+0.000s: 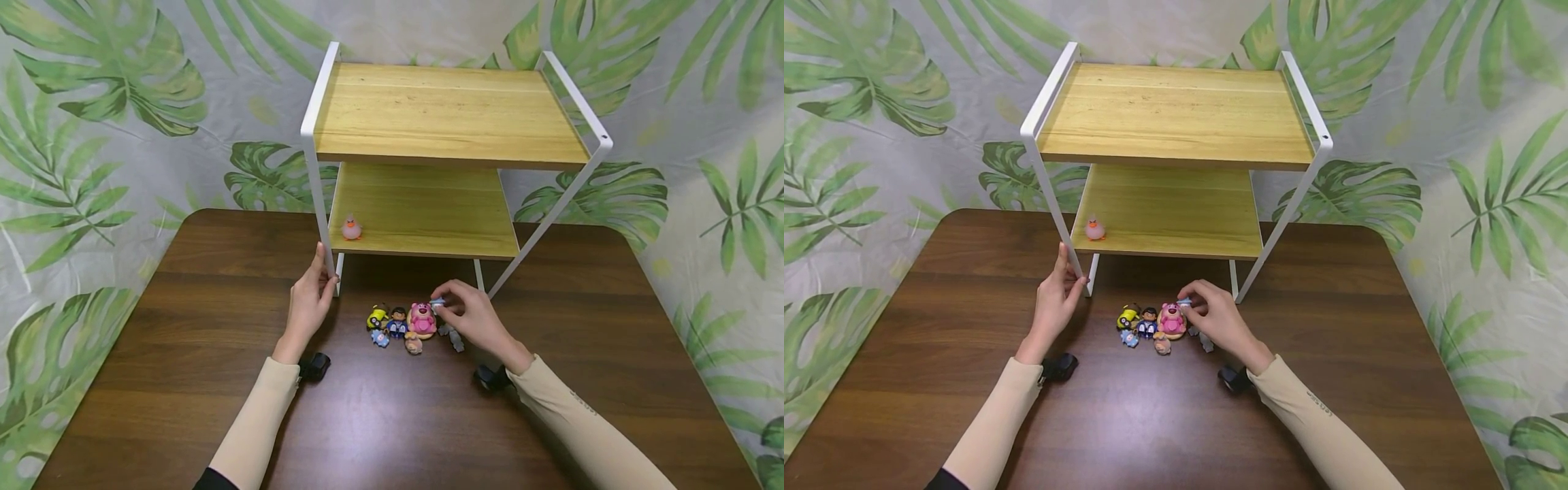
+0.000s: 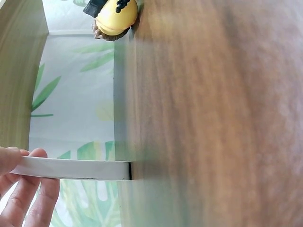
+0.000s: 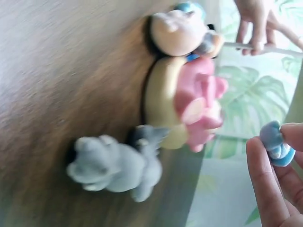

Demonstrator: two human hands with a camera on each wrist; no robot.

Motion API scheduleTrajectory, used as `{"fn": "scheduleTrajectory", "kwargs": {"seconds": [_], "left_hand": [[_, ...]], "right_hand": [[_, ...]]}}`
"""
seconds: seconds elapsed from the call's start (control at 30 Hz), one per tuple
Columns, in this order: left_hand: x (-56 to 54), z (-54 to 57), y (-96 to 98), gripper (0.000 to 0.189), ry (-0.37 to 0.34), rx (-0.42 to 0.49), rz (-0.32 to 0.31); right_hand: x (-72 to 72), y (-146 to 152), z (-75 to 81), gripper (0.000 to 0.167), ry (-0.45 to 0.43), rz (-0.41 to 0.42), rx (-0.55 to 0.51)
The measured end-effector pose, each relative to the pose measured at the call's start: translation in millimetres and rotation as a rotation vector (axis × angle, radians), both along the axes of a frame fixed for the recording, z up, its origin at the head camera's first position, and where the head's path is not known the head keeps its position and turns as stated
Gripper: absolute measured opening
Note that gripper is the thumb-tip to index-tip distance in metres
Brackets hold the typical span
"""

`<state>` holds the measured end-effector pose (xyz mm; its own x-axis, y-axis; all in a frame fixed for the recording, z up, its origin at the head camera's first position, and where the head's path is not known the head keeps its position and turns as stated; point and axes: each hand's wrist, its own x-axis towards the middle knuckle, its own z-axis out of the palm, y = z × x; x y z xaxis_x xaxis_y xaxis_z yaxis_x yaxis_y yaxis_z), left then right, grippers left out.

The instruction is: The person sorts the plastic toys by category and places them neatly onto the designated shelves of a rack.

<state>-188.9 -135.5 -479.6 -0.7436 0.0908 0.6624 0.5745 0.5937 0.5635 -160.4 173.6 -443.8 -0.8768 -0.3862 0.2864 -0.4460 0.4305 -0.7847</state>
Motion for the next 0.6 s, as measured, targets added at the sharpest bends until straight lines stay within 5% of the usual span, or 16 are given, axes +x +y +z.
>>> {"fn": "scheduleTrajectory", "kwargs": {"seconds": [0.23,0.37,0.6], "left_hand": [[-0.3,-0.5,0.0,0.105,0.004,-0.005,0.004],[-0.1,-1.0,0.1,0.105,0.003,-0.007,0.009],[1.0,-0.4,0.7,0.105,0.007,-0.008,0.010]], "right_hand": [[9.7,-10,30.7,0.016,0.009,0.001,0.002],[2.6,-8,22.8,0.016,0.029,0.013,-0.009],[1.9,-14,32.4,0.015,0.046,0.049,-0.043]]}}
